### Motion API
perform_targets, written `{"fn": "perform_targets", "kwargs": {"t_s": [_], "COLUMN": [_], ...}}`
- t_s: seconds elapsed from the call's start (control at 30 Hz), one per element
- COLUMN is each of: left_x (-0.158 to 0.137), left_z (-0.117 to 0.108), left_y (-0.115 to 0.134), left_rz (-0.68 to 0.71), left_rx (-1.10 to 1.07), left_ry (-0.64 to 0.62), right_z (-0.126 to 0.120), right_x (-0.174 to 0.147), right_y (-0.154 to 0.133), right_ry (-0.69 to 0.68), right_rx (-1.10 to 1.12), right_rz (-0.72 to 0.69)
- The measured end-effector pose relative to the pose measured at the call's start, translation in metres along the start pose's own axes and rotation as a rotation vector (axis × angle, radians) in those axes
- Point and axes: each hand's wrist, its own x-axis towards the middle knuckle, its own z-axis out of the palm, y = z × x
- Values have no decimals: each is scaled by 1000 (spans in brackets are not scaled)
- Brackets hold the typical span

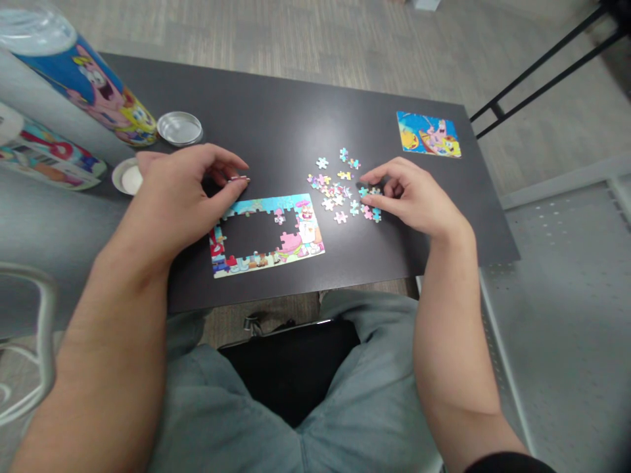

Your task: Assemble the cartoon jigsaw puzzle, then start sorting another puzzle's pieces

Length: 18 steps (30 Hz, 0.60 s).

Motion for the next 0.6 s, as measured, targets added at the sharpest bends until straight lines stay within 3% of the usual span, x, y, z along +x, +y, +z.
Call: {"fn": "perform_targets", "kwargs": {"t_s": [0.27,0.6], "left_x": [0,0], "left_z": [3,0], "left_y": [1,-1], "left_rz": [-9,1], "left_rx": [-5,-6], "left_ry": [7,-12], "right_z": [-4,-4], "right_x": [4,4], "right_y": [17,9], "right_ry": [-24,-10], "right_rx": [20,22], "right_rz": [-37,31]}}
